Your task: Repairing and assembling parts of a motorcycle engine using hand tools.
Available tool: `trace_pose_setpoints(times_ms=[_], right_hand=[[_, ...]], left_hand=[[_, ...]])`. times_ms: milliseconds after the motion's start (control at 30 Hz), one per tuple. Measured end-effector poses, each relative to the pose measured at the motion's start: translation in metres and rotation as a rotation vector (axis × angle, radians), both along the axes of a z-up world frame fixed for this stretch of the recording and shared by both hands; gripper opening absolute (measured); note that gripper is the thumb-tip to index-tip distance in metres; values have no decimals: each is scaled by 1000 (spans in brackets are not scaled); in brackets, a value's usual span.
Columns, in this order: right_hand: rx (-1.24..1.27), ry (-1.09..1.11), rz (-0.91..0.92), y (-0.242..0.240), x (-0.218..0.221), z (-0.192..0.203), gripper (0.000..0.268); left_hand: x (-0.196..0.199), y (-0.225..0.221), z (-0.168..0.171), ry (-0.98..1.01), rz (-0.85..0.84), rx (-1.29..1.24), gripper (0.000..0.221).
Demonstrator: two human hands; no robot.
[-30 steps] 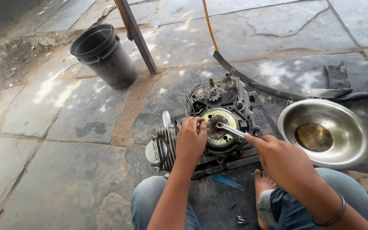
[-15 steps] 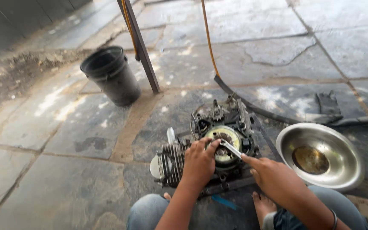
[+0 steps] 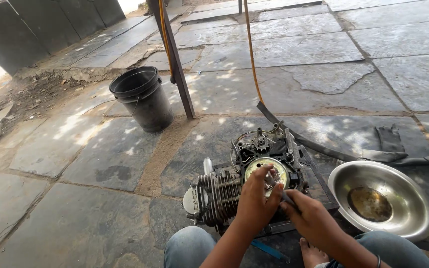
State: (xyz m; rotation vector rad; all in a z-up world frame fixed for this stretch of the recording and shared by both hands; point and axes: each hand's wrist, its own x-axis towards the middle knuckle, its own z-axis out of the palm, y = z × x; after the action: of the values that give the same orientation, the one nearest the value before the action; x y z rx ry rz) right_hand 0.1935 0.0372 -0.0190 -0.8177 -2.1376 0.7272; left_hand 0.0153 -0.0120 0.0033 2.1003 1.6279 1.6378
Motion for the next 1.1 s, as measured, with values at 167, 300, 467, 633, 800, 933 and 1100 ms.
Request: trace_pose_setpoints(times_ms=[167, 300, 467, 633, 800, 933, 1100], right_hand=[[-292, -147, -69, -9, -4, 5, 34], [99, 24, 34, 14, 6, -33, 26], [-506, 109, 207, 24, 8, -45, 63], [-192, -223, -172, 51, 3, -63, 80], [-921, 25, 67, 42, 38, -89, 48], [-1392, 329, 428, 16, 46, -55, 52], [-1327, 260, 118, -3, 59, -7, 29]], left_hand=[[3, -4, -4, -248, -207, 68, 40], [6, -25, 9, 257, -145, 162, 28], [11, -51, 31, 429, -391, 412, 31], [19, -28, -84, 577, -401, 303, 24], [31, -19, -129, 812, -422, 356, 20], [33, -27, -88, 855, -519, 383, 30], [47, -35, -77, 803, -297, 501, 47]])
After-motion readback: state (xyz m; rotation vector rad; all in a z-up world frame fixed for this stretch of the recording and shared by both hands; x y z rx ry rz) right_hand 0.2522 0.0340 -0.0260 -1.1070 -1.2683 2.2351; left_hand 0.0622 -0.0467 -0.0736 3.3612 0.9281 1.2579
